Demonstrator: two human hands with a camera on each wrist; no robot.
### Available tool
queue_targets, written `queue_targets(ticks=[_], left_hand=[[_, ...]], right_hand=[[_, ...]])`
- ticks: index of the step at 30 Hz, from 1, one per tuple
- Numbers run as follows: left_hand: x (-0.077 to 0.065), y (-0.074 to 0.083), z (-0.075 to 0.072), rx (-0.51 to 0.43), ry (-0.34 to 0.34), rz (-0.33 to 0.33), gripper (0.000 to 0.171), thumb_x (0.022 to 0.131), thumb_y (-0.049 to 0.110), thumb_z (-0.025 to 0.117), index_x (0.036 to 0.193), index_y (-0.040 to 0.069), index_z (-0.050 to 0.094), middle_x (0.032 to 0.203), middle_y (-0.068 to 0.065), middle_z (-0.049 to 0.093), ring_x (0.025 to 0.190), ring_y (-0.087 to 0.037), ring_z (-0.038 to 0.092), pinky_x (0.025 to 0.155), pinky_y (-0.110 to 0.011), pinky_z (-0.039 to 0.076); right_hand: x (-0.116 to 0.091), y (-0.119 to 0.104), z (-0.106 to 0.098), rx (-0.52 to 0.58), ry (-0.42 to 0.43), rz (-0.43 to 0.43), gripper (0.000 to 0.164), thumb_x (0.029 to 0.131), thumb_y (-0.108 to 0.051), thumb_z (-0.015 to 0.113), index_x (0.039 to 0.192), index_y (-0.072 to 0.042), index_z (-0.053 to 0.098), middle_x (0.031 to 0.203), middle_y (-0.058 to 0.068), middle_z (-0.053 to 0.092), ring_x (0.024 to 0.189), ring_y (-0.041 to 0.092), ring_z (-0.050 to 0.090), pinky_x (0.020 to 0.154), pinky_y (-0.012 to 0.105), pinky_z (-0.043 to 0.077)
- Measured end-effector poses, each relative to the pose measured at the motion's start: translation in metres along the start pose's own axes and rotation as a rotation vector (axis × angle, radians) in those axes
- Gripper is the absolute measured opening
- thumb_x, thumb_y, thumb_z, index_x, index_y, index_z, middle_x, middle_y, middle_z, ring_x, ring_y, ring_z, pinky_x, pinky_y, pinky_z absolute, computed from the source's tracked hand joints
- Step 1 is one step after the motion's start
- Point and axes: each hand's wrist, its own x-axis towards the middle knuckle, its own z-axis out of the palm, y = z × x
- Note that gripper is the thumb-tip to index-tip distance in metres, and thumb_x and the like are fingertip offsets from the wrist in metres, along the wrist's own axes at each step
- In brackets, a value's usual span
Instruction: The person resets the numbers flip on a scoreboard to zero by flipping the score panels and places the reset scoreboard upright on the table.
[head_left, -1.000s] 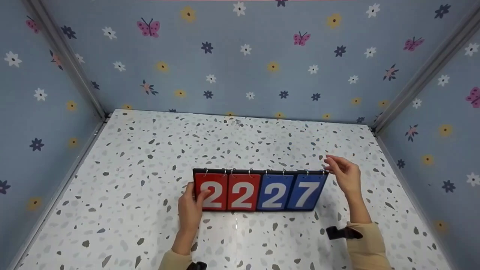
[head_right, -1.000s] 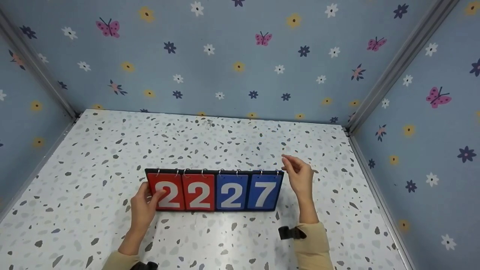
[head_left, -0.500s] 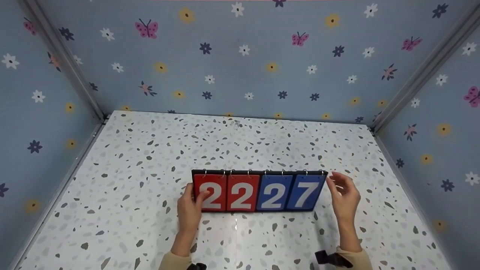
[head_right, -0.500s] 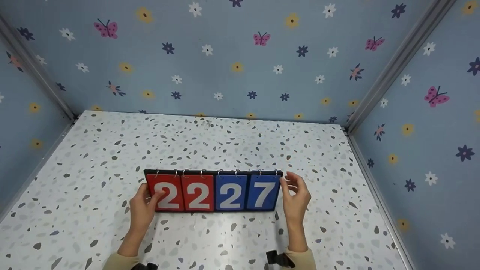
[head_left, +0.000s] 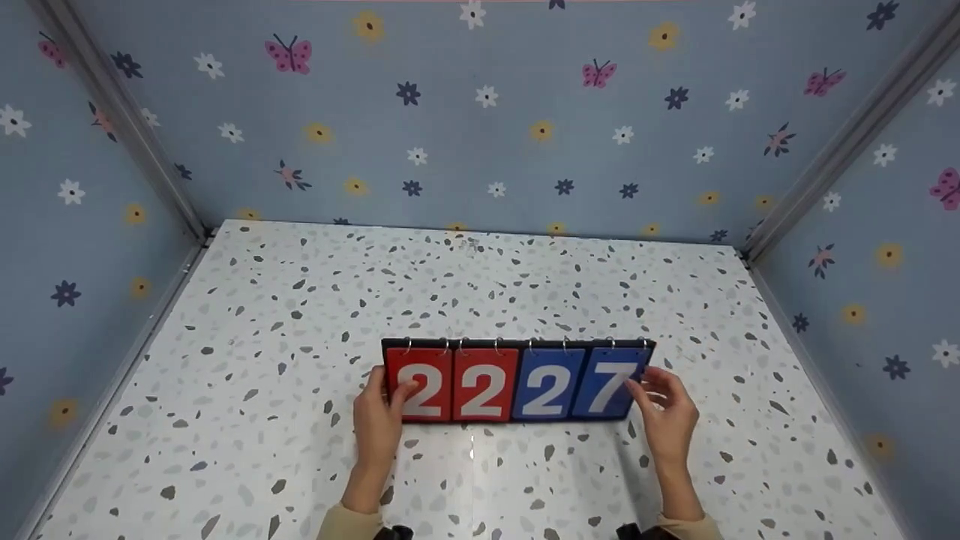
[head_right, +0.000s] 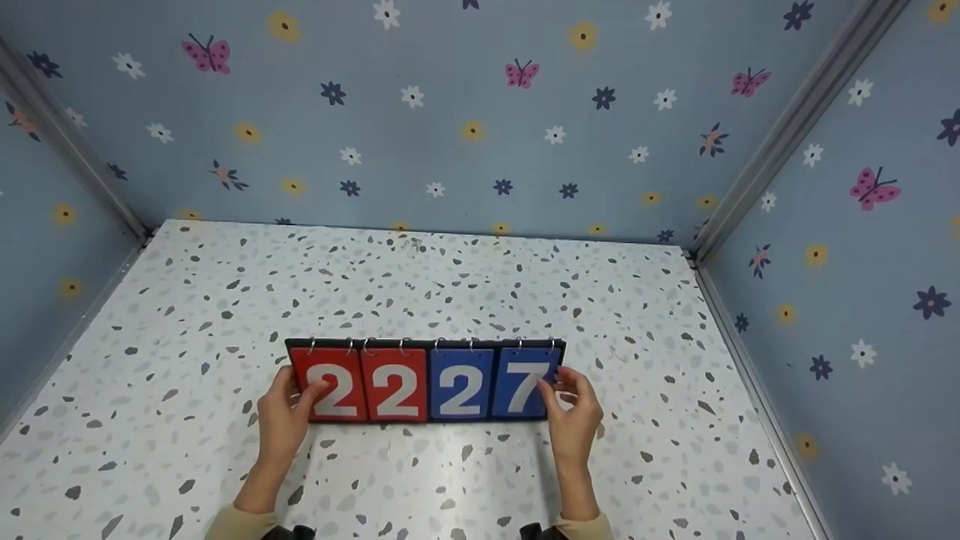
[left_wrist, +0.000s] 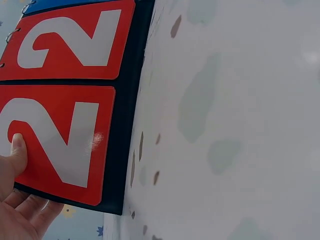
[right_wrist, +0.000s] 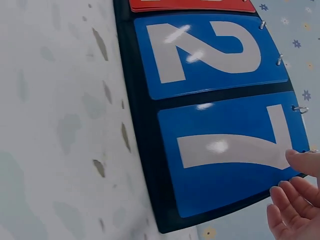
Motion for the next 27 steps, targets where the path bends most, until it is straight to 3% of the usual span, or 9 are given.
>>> queue_targets(ticks=[4, 9, 11, 15, 18, 22, 26, 27], left_hand=[[0.0, 0.0, 0.0, -0.007, 0.0, 0.001, 0.035, 0.078, 0.022, 0.069, 0.103, 0.004, 0.054, 0.095, -0.008, 0.065, 0.085, -0.016, 0.059, 0.074, -0.034, 0.048], [0.0, 0.0, 0.0, -0.009, 0.003, 0.0, 0.034, 0.078, 0.023, 0.069, 0.102, 0.004, 0.054, 0.095, -0.008, 0.065, 0.085, -0.017, 0.06, 0.074, -0.035, 0.048], [0.0, 0.0, 0.0, -0.01, -0.001, -0.003, 0.035, 0.078, 0.024, 0.068, 0.103, 0.004, 0.054, 0.096, -0.009, 0.065, 0.086, -0.017, 0.06, 0.074, -0.036, 0.048], [0.0, 0.0, 0.0, -0.013, -0.011, -0.012, 0.036, 0.079, 0.025, 0.067, 0.104, 0.003, 0.054, 0.098, -0.009, 0.064, 0.087, -0.018, 0.06, 0.076, -0.036, 0.048], [0.001, 0.002, 0.0, -0.009, -0.014, -0.013, 0.035, 0.079, 0.024, 0.068, 0.104, 0.004, 0.053, 0.098, -0.009, 0.064, 0.087, -0.018, 0.06, 0.076, -0.036, 0.048], [0.001, 0.002, 0.0, -0.003, -0.005, -0.01, 0.034, 0.078, 0.022, 0.069, 0.102, 0.004, 0.054, 0.096, -0.009, 0.065, 0.085, -0.017, 0.06, 0.074, -0.035, 0.049], [0.0, 0.001, 0.0, 0.001, -0.003, -0.011, 0.034, 0.078, 0.023, 0.069, 0.102, 0.004, 0.054, 0.095, -0.009, 0.065, 0.084, -0.017, 0.06, 0.072, -0.035, 0.049], [0.0, 0.001, 0.0, 0.001, -0.002, -0.009, 0.034, 0.078, 0.023, 0.069, 0.102, 0.004, 0.054, 0.094, -0.008, 0.065, 0.084, -0.017, 0.06, 0.072, -0.035, 0.049]], right_hand=[[-0.003, 0.006, 0.004, -0.015, 0.019, 0.024, 0.029, 0.069, 0.0, 0.076, 0.094, 0.005, 0.062, 0.083, 0.016, 0.063, 0.07, 0.006, 0.058, 0.061, 0.014, 0.045], [-0.002, 0.049, 0.009, 0.024, 0.027, 0.047, 0.029, 0.067, -0.01, 0.08, 0.089, -0.005, 0.061, 0.079, 0.007, 0.062, 0.068, 0.009, 0.058, 0.058, 0.014, 0.045], [-0.001, 0.06, 0.007, 0.116, -0.005, 0.052, 0.028, 0.067, -0.011, 0.08, 0.086, -0.006, 0.061, 0.078, 0.006, 0.061, 0.068, 0.012, 0.059, 0.057, 0.017, 0.047], [0.001, 0.079, 0.009, 0.068, -0.007, 0.059, 0.025, 0.068, -0.019, 0.08, 0.08, -0.008, 0.061, 0.075, 0.004, 0.061, 0.067, 0.011, 0.059, 0.057, 0.017, 0.047], [0.0, 0.073, 0.012, -0.01, 0.052, 0.074, 0.026, 0.066, -0.02, 0.081, 0.08, -0.008, 0.062, 0.075, 0.004, 0.062, 0.065, 0.009, 0.059, 0.056, 0.014, 0.046], [-0.006, 0.03, 0.014, -0.007, 0.116, 0.085, 0.03, 0.064, -0.015, 0.082, 0.082, -0.002, 0.063, 0.074, 0.009, 0.063, 0.063, 0.009, 0.058, 0.056, 0.015, 0.044], [-0.011, 0.009, 0.018, -0.121, 0.147, 0.113, 0.031, 0.063, -0.015, 0.083, 0.083, 0.0, 0.063, 0.075, 0.011, 0.064, 0.062, 0.007, 0.056, 0.057, 0.016, 0.04], [-0.012, 0.009, 0.018, -0.17, 0.149, 0.128, 0.031, 0.063, -0.016, 0.083, 0.082, -0.001, 0.063, 0.075, 0.009, 0.064, 0.062, 0.006, 0.056, 0.054, 0.021, 0.041]])
